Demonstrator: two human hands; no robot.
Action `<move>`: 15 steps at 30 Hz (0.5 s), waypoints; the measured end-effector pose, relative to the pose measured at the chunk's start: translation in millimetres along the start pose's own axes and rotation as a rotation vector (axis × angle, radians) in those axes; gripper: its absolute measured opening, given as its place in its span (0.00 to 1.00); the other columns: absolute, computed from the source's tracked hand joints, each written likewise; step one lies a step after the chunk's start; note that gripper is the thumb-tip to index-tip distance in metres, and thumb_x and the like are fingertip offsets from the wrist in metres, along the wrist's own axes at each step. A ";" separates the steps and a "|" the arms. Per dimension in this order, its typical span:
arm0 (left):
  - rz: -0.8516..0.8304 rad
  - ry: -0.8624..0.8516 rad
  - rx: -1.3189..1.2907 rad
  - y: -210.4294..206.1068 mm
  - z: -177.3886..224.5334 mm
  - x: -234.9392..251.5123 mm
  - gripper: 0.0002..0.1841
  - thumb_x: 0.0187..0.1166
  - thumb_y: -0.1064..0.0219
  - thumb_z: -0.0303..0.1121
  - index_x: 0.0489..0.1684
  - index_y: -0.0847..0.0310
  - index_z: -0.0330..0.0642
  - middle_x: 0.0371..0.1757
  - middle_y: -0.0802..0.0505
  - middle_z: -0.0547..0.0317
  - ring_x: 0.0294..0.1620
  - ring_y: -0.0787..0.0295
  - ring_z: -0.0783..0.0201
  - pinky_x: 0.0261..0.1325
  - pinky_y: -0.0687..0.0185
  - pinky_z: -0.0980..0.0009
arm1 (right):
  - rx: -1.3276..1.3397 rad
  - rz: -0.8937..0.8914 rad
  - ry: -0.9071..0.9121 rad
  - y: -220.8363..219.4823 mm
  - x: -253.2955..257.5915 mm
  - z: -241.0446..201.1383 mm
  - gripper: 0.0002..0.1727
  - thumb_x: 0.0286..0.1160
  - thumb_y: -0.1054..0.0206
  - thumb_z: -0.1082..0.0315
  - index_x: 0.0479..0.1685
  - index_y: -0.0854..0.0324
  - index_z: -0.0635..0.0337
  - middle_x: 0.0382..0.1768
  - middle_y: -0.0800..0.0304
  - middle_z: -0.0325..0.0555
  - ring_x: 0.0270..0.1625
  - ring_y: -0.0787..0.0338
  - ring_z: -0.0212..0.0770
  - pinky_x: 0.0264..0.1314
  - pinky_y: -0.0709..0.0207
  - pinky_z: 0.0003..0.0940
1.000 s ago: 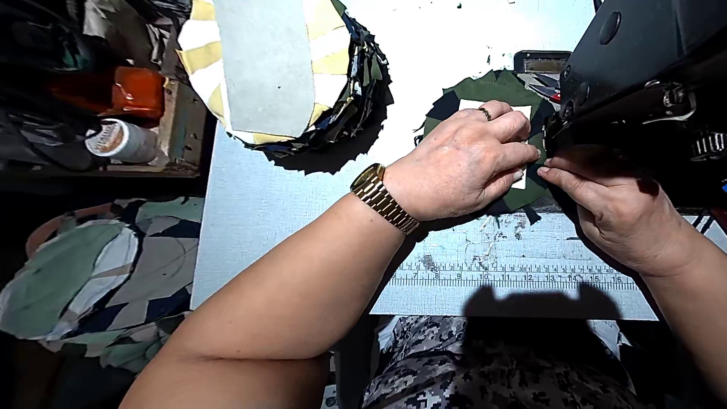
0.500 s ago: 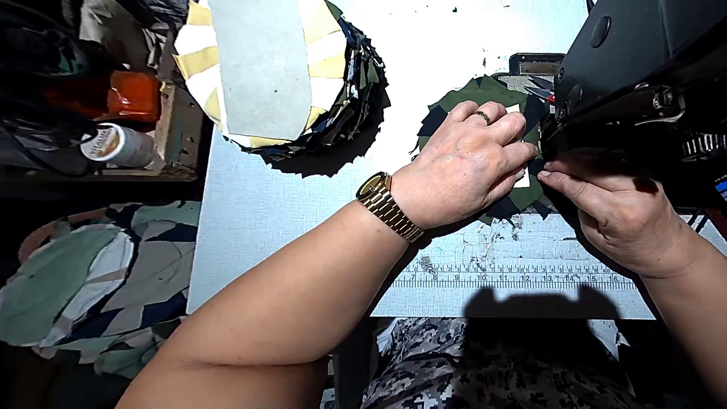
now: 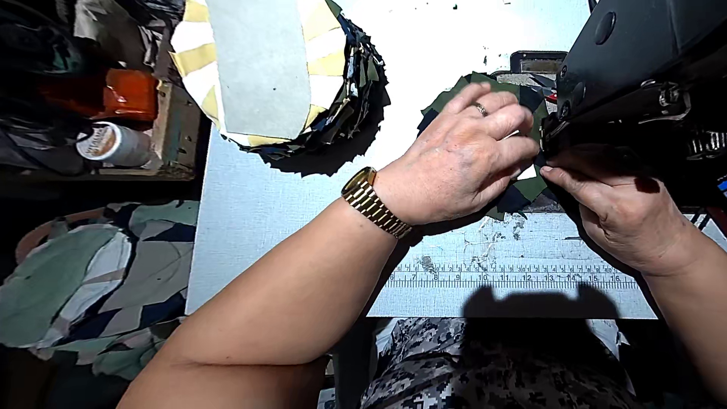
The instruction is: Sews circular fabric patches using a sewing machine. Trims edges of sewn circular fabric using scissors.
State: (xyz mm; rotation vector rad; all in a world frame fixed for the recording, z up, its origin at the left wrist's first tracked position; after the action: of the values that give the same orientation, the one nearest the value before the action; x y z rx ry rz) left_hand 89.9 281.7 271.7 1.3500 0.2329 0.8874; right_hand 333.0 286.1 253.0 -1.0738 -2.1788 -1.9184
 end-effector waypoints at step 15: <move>-0.087 0.061 0.067 -9.0 -2.5 4.5 0.21 0.88 0.49 0.44 0.66 0.12 0.53 0.67 0.13 0.49 0.78 0.25 0.45 0.76 0.32 0.44 | 0.002 -0.026 -0.009 -1.2 -0.1 0.2 0.18 0.82 0.44 0.79 0.62 0.11 0.64 0.62 0.10 0.58 0.71 0.14 0.54 0.77 0.24 0.46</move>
State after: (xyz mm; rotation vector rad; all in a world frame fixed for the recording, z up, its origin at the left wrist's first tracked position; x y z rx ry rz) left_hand 95.1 287.0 264.4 1.3655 0.3690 0.8546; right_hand 332.5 286.3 251.9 -1.0611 -2.2096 -1.9250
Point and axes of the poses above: each hand's wrist, its own x-axis towards the middle knuckle, its own y-axis out of the back of the hand, z = x × y, the point moved 2 cm from there along x, towards the middle knuckle
